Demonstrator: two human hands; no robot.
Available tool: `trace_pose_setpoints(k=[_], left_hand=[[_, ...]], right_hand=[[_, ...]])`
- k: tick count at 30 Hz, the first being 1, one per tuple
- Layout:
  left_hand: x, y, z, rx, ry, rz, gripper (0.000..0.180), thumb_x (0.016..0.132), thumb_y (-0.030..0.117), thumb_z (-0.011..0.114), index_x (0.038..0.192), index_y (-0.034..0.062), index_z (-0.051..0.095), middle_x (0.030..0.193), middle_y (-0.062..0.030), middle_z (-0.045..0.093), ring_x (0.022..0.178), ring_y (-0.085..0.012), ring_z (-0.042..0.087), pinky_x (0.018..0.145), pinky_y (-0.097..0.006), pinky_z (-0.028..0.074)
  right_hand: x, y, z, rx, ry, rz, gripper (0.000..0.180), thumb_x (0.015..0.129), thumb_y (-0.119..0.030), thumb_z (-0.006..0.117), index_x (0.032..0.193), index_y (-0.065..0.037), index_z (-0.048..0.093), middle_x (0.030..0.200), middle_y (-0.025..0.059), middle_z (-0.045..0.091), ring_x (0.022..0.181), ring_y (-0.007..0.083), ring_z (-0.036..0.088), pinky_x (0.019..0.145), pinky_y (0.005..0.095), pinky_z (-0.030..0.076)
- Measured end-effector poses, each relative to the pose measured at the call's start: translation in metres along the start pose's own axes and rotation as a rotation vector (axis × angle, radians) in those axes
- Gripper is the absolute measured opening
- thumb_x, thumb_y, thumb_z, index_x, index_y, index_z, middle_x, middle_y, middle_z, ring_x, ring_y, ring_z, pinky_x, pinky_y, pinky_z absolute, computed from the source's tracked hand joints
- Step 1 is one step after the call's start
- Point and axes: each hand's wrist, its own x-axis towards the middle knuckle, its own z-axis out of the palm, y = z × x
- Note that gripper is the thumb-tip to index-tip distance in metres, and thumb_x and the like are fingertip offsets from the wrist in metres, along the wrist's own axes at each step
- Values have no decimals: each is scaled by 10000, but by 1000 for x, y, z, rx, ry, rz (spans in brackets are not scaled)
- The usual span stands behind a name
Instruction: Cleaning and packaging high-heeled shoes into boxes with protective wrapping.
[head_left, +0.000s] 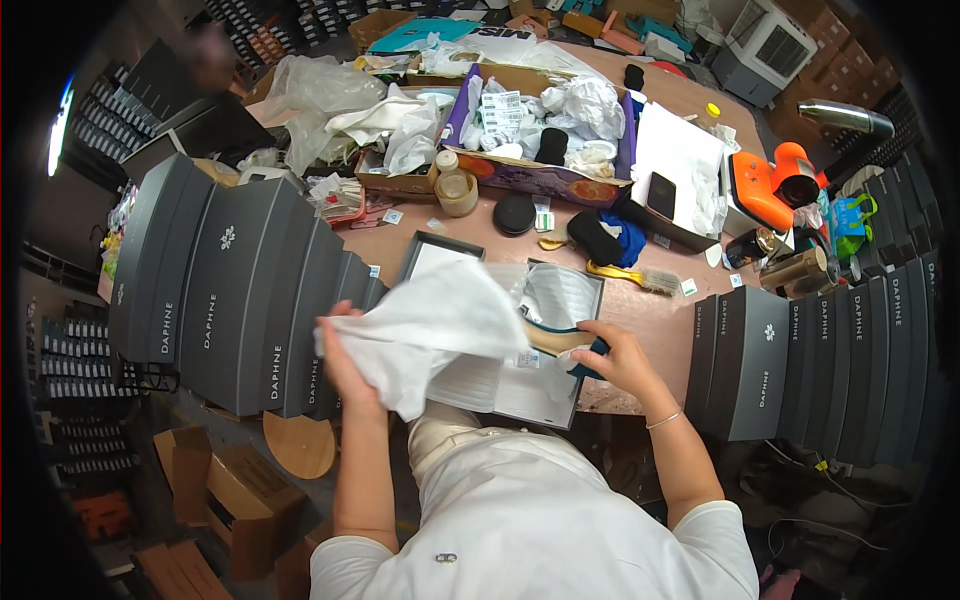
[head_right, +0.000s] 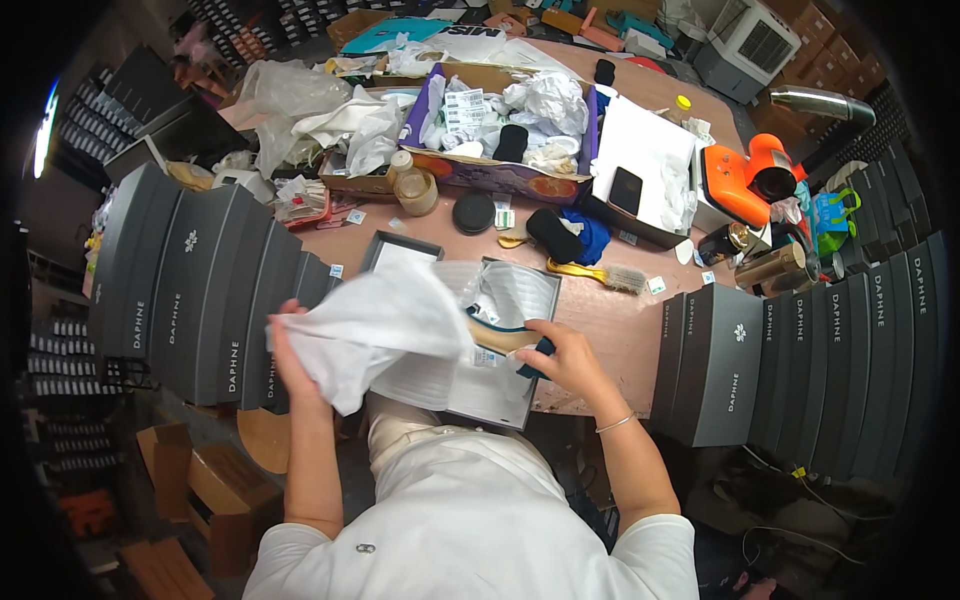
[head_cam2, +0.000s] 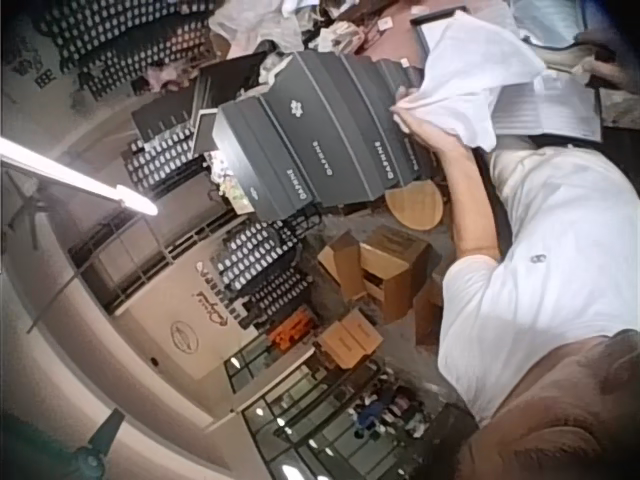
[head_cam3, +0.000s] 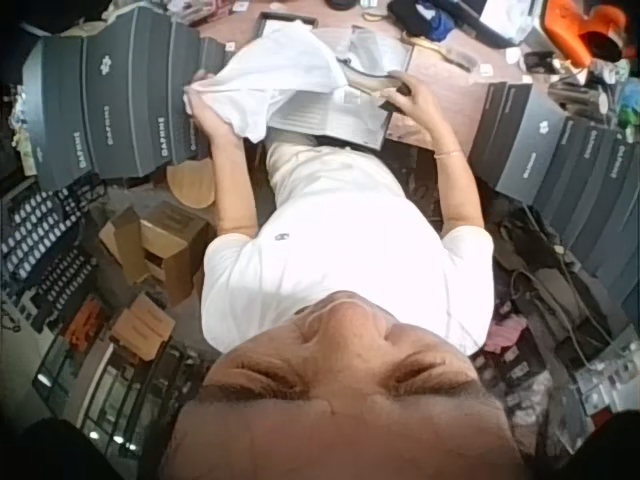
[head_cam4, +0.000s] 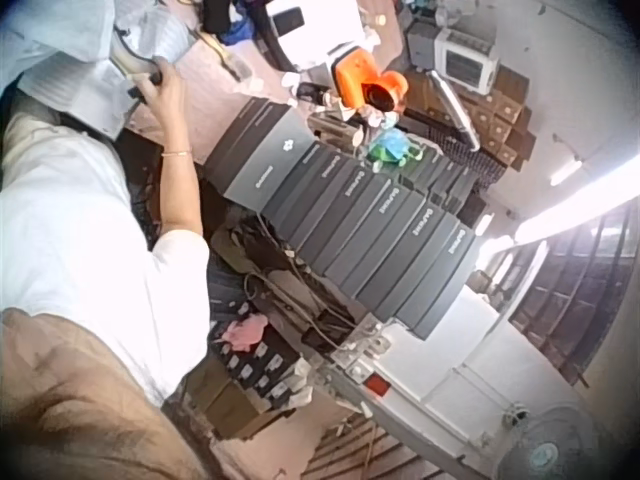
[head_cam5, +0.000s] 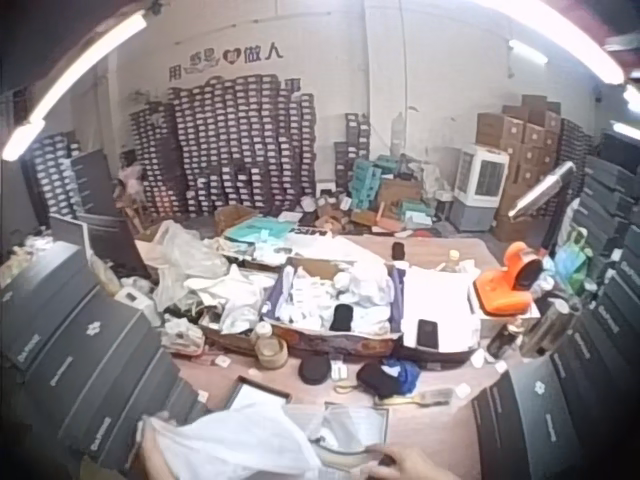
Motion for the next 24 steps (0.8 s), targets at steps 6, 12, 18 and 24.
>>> trace_pose_setpoints(k=[6, 12, 18, 24], left_hand=[[11, -14, 1, 882, -669, 775, 461, 905, 303, 603, 1244, 7, 502, 1098, -127, 582, 1022, -280, 544, 910, -403, 434], [-65, -106, 42, -70, -940, -337, 661, 954, 466, 472, 1403, 12, 302, 1331, -167, 463, 1268, -286, 427, 1065, -433, 337], [-67, -104, 40, -172, -729, -597, 487, 979, 451, 434, 1249, 47, 465, 1079, -91, 591, 986, -204, 603, 874, -363, 504], [-74, -113, 25, -137, -573, -713, 413, 954, 357, 530, 1227, 49, 494, 1125, -96, 593, 990, -196, 607, 853, -355, 521]], right_hand=[[-16, 21, 15, 594, 155, 413, 347, 867, -257, 680, 1117, -24, 620, 949, 56, 629, 838, 111, 576, 729, 249, 479], [-19, -25, 74, 987, -60, 479, 415, 884, -237, 659, 1233, -46, 539, 1074, 92, 595, 985, 165, 566, 843, 286, 470], [-20, -72, 51, -101, -54, -267, 569, 690, -121, 728, 1220, -54, 534, 1028, 140, 542, 970, 327, 511, 852, 403, 419], [-6, -76, 69, -91, -28, -180, 436, 692, -132, 694, 1102, -61, 564, 944, 120, 543, 937, 299, 522, 804, 392, 401]])
